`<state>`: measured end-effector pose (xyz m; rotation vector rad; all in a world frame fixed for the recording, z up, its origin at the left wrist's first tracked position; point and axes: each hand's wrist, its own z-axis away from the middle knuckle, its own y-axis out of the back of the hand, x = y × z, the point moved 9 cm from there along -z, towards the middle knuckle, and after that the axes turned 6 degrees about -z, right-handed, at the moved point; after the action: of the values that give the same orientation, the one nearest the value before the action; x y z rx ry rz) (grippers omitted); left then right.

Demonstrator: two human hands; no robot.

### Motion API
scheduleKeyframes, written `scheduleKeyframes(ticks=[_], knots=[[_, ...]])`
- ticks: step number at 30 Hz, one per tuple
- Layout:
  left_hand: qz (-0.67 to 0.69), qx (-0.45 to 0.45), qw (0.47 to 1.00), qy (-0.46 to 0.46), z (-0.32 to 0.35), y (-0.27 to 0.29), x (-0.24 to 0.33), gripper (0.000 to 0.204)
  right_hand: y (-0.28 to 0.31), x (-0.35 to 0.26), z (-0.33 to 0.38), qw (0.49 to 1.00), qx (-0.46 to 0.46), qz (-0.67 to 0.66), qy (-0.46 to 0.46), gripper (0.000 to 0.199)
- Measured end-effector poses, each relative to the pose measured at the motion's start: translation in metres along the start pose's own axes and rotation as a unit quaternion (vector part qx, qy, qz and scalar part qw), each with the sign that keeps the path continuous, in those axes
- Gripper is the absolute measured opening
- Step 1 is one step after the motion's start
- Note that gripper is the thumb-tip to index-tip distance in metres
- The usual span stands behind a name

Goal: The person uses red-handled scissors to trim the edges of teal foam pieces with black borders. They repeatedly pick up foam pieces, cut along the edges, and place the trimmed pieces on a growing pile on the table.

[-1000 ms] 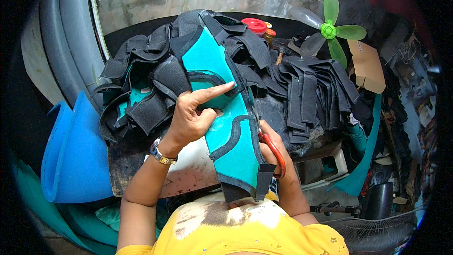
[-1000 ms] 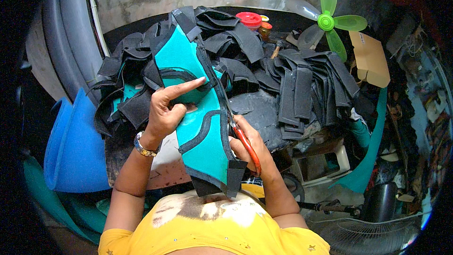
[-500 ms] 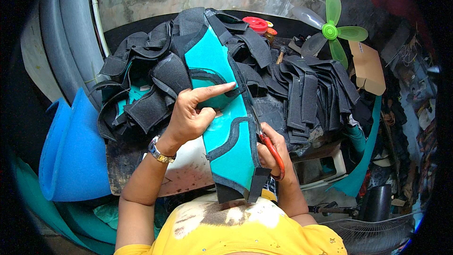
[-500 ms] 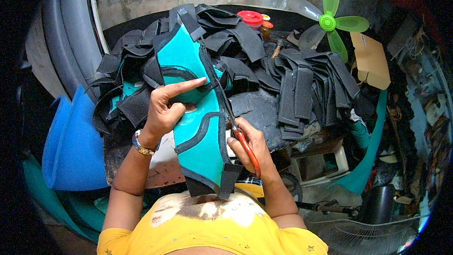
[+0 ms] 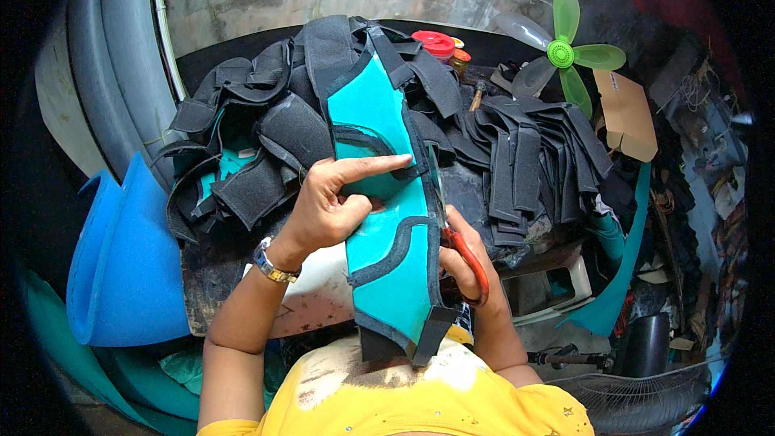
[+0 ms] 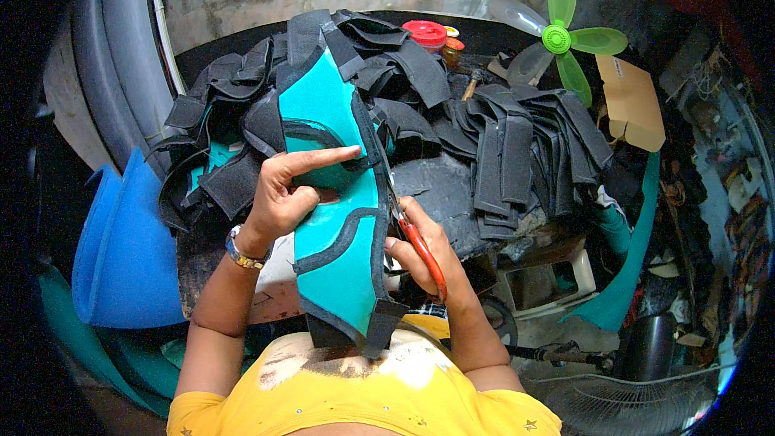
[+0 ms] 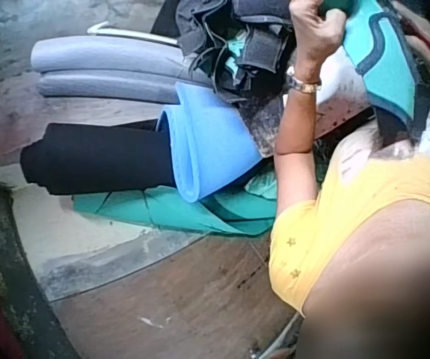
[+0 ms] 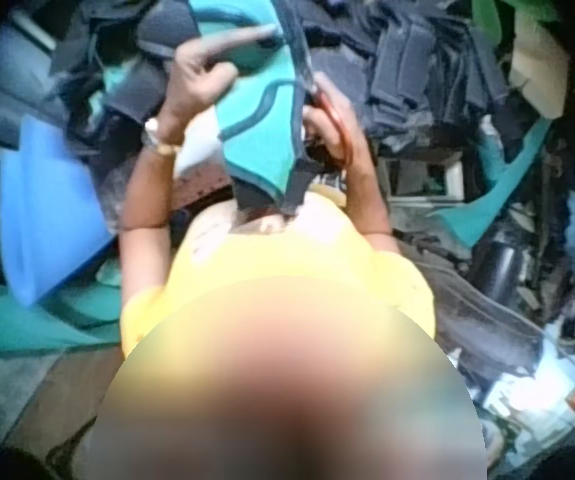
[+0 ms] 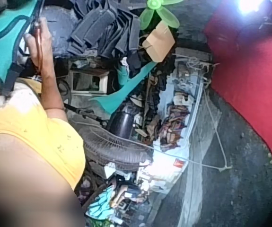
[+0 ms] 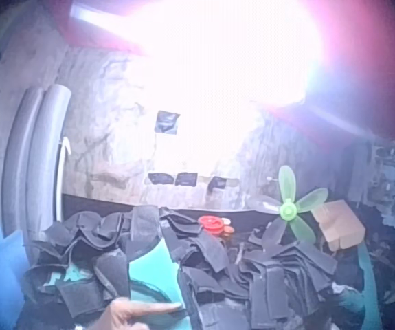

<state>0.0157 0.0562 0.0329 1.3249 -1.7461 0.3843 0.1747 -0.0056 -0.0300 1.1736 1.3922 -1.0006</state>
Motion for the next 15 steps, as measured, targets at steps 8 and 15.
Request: scheduleKeyframes(ticks=[8, 15], knots=[[0.005, -0.015, 1.0, 0.021, -0.001, -0.001, -0.002, 0.06, 0.003, 0.014, 0.003, 0.998, 0.005, -0.032, -0.048, 0.035], [0.009, -0.016, 1.0, 0.0, -0.002, -0.003, -0.001, 0.06, 0.0, 0.006, 0.001, 0.999, -0.017, -0.021, -0.023, 0.041]])
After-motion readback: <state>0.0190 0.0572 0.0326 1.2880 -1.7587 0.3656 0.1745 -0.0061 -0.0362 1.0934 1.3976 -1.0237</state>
